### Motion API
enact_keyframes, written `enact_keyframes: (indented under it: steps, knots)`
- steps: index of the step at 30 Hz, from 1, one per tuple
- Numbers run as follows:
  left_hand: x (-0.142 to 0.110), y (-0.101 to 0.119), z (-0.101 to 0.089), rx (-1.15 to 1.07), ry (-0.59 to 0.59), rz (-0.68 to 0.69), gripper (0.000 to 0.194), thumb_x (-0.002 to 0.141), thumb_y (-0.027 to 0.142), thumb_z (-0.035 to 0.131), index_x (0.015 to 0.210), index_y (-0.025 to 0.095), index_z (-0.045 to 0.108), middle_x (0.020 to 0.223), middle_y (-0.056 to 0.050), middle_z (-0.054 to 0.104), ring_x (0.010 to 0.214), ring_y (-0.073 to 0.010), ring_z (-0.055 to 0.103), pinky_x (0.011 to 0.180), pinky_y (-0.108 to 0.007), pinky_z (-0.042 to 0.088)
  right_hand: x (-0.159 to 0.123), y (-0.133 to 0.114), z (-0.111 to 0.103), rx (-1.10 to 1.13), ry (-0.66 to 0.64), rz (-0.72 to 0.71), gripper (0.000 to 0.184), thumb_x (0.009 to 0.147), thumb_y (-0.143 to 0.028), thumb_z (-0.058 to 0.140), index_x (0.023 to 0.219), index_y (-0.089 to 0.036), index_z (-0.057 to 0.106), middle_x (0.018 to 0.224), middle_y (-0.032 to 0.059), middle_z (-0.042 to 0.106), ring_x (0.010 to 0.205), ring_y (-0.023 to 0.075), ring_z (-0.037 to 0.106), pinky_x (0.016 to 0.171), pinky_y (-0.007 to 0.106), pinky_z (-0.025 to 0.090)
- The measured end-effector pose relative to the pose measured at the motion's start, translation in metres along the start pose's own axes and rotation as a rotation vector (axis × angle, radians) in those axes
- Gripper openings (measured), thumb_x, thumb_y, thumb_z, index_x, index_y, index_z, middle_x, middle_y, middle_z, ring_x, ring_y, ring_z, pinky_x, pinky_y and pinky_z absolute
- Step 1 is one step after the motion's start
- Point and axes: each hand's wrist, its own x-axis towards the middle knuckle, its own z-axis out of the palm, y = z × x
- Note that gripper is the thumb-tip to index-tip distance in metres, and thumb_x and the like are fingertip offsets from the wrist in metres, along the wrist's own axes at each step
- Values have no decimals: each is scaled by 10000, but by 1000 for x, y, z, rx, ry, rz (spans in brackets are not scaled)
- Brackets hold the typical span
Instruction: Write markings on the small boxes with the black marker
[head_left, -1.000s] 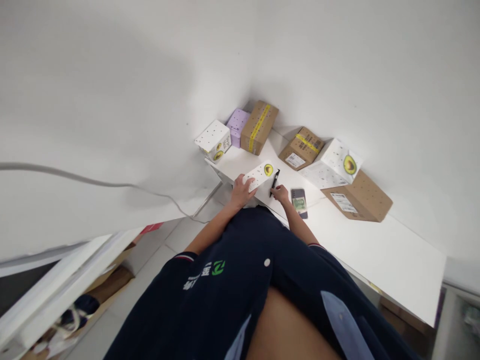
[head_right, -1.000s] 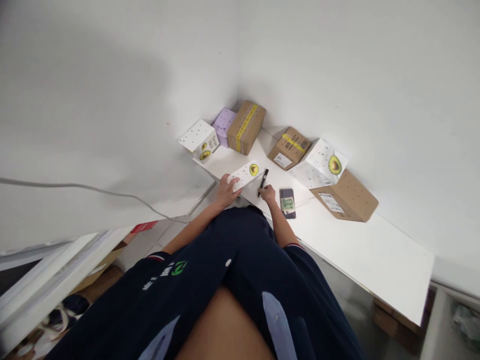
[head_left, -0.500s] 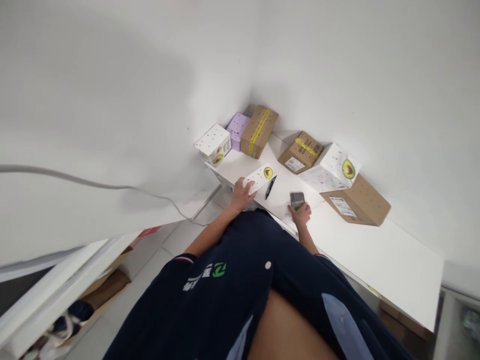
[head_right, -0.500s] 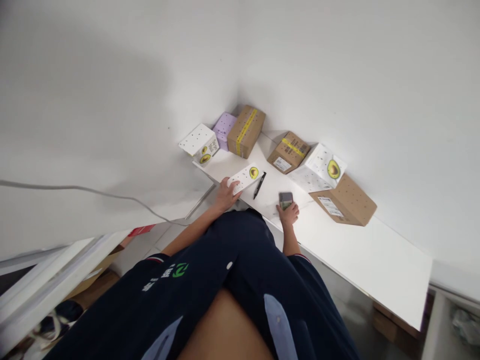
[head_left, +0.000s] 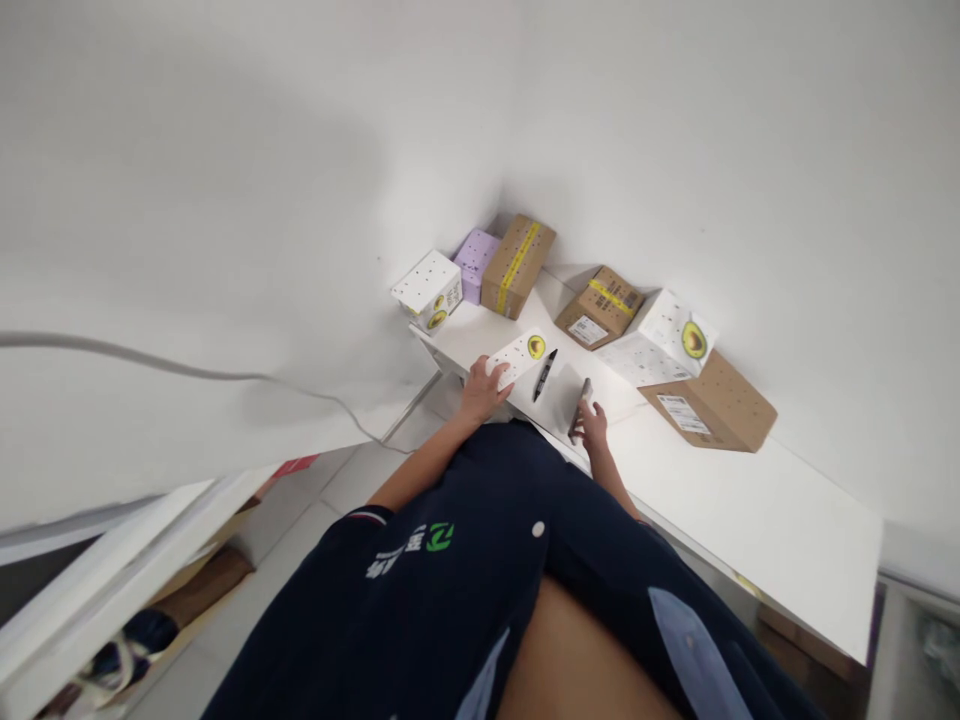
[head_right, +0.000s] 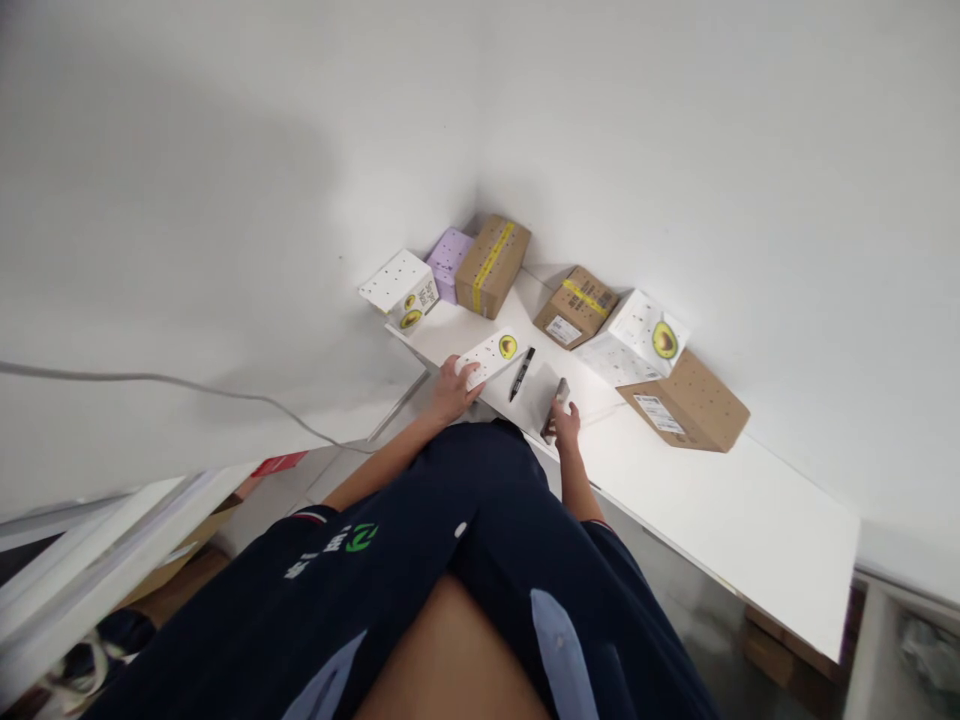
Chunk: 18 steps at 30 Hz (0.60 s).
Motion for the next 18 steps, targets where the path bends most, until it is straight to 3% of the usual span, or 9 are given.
enact_keyframes:
  steps: [3, 5, 7, 12, 18]
  knots:
    - [0, -1, 1, -9, 10, 12, 406, 919, 387, 674, 1282, 247, 561, 1368, -173, 493, 1265, -345, 491, 1088, -518, 457, -12, -28, -7, 541, -237, 131, 566, 887, -658, 407, 1107, -183, 624, 861, 79, 672, 747, 231, 677, 664, 376, 598]
    - [0, -2, 1, -7, 8, 10, 431, 913, 375, 686, 1300, 242, 552, 1369, -175, 485, 1270, -340, 490, 1095, -514, 456, -23, -53, -13, 810, -418, 83, 592, 862, -700, 417, 1039, -186, 652, 908, 104, 701, 766, 233, 678, 660, 372, 599]
    - [0, -3, 0, -8, 6, 8, 454, 907, 364, 698, 1315, 233, 547, 1369, -177, 477, 1267, -336, 490, 1101, -514, 456, -37, -79, -17, 936, -557, 0, 642, 850, -722, 422, 1083, -178, 671, 990, 127, 725, 825, 251, 686, 677, 389, 602]
    - [1, -1, -3, 0, -9, 13, 454, 908, 370, 695, 1321, 244, 553, 1373, -165, 465, 1274, -335, 486, 1109, -528, 456, -67, -127, -14, 979, -760, -123, 702, 844, -758, 433, 1144, -173, 678, 1014, 145, 742, 921, 293, 693, 734, 439, 606]
    - [3, 5, -11, 1, 9, 21, 299, 961, 331, 591, 1239, 221, 577, 1294, -161, 537, 1239, -317, 500, 1069, -523, 471, -102, -124, 22, 899, -987, -3, 629, 856, -740, 441, 1056, -190, 672, 907, 122, 752, 939, 321, 709, 734, 461, 620]
